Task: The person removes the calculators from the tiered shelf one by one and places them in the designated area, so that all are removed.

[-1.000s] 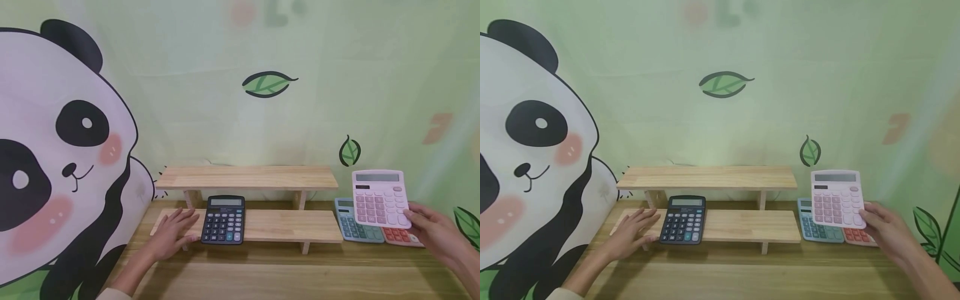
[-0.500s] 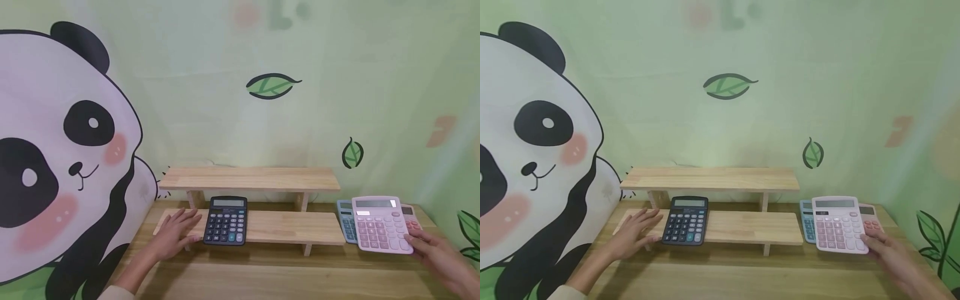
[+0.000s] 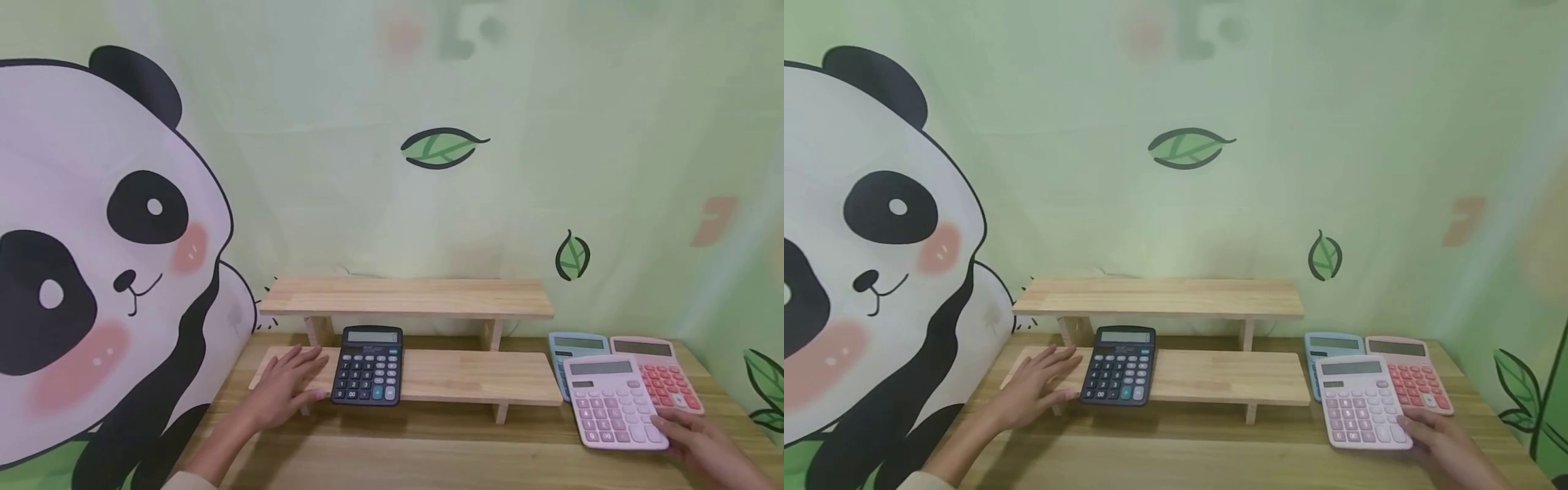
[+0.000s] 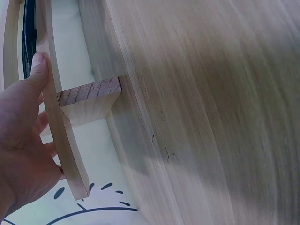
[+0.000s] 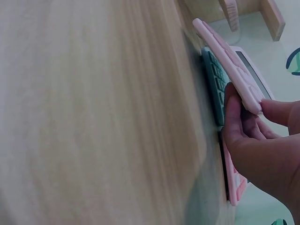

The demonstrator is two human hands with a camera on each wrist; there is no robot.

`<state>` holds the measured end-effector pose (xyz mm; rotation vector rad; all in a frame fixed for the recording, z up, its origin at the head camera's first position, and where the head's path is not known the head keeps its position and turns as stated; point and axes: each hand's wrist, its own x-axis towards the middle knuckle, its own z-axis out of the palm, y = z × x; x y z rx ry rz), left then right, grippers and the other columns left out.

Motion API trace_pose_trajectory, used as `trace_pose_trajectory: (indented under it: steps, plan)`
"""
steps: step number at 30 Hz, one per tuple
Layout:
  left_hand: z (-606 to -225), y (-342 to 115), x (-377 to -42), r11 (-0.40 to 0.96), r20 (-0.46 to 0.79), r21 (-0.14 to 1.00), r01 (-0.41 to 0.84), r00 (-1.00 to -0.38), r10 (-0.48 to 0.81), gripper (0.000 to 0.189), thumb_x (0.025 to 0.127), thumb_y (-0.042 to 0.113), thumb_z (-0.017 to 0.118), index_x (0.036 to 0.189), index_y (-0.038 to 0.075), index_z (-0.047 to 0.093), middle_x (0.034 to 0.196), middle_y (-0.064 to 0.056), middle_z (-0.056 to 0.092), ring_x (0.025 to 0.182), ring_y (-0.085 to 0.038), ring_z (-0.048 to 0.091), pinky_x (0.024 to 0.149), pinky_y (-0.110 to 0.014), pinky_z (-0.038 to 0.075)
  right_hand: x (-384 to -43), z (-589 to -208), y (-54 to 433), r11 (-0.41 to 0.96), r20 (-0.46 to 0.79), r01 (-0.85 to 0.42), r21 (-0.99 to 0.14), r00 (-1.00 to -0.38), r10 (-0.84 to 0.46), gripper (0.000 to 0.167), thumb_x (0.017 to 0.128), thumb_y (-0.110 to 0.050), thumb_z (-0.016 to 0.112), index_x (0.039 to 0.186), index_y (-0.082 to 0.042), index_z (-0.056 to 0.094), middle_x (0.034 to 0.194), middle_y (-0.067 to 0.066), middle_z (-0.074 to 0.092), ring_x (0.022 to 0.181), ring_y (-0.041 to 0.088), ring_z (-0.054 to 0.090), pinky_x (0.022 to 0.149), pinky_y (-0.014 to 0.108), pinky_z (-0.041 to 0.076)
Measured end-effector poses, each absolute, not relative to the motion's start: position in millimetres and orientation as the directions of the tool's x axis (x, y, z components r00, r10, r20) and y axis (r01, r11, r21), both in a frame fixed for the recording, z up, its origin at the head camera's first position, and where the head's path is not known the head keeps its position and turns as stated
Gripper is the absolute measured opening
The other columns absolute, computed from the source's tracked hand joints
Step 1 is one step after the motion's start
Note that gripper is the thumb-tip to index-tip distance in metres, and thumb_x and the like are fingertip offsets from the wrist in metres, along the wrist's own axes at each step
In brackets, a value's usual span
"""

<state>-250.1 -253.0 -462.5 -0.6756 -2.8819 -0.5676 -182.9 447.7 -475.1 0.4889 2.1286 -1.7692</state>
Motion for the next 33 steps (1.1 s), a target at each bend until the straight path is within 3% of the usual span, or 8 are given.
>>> trace_pose_trajectory:
  steps: [6, 9, 13, 22, 27, 33]
  plan:
    - [-462, -252, -250, 0.823, 0.208, 0.336, 0.458, -0.889, 0.409, 0.068, 0.099, 0.05, 0.071, 0.154, 0.013, 0.057, 0.166, -0.014, 0.043, 0.154, -0.052, 0.029, 0.117, -0.082, 0.015, -180, -480, 449, 0.194, -0.471, 0.47, -0.861, -0.881, 0.045, 0.076, 0.114, -0.026, 0.052, 0.156, 0.024, 0.013, 0.157, 0.044, 0.023, 0.111, 0.022, 0.065, 0.1, 0.043, 0.059]
    - [-463, -251, -250, 0.821, 0.21, 0.339, 0.459, -0.888, 0.409, 0.068, 0.099, 0.05, 0.071, 0.154, 0.014, 0.056, 0.166, -0.014, 0.042, 0.154, -0.051, 0.028, 0.117, -0.082, 0.015, -177, -481, 449, 0.213, -0.484, 0.479, -0.852, -0.875, 0.031, 0.076, 0.113, -0.026, 0.054, 0.154, 0.025, 0.017, 0.15, 0.043, 0.038, 0.11, 0.023, 0.068, 0.103, 0.045, 0.057]
    - [-463, -251, -249, 0.822, 0.209, 0.339, 0.457, -0.889, 0.408, 0.067, 0.099, 0.049, 0.071, 0.154, 0.014, 0.056, 0.166, -0.014, 0.042, 0.154, -0.051, 0.028, 0.117, -0.082, 0.015, -175, -484, 449, 0.202, -0.506, 0.5, -0.842, -0.862, 0.027, 0.075, 0.113, -0.025, 0.056, 0.153, 0.025, 0.017, 0.136, 0.034, 0.057, 0.108, 0.025, 0.069, 0.105, 0.046, 0.056]
    - [-463, -252, -248, 0.803, 0.26, 0.342, 0.489, -0.87, 0.419, 0.068, 0.098, 0.051, 0.071, 0.152, 0.011, 0.059, 0.163, -0.016, 0.046, 0.152, -0.054, 0.031, 0.113, -0.085, 0.017, -175, -485, 446, 0.272, -0.517, 0.505, -0.819, -0.855, 0.029, 0.07, 0.115, -0.024, 0.05, 0.151, 0.027, 0.02, 0.147, 0.044, 0.042, 0.117, 0.035, 0.066, 0.106, 0.05, 0.054]
    - [-471, -256, -252, 0.787, 0.318, 0.321, 0.527, -0.842, 0.435, 0.07, 0.098, 0.055, 0.069, 0.152, 0.012, 0.059, 0.161, -0.018, 0.048, 0.147, -0.057, 0.034, 0.107, -0.089, 0.021, -177, -481, 447, 0.39, -0.522, 0.493, -0.778, -0.852, 0.035, 0.075, 0.112, -0.035, 0.056, 0.149, 0.025, 0.031, 0.138, 0.036, 0.058, 0.116, 0.035, 0.066, 0.103, 0.054, 0.055]
    - [-467, -253, -250, 0.794, 0.272, 0.352, 0.495, -0.866, 0.419, 0.07, 0.097, 0.053, 0.071, 0.152, 0.012, 0.059, 0.163, -0.017, 0.047, 0.151, -0.055, 0.03, 0.113, -0.086, 0.016, -174, -476, 452, 0.507, -0.525, 0.468, -0.724, -0.851, 0.037, 0.072, 0.108, -0.039, 0.062, 0.143, 0.022, 0.045, 0.124, 0.025, 0.069, 0.108, 0.033, 0.068, 0.097, 0.058, 0.056]
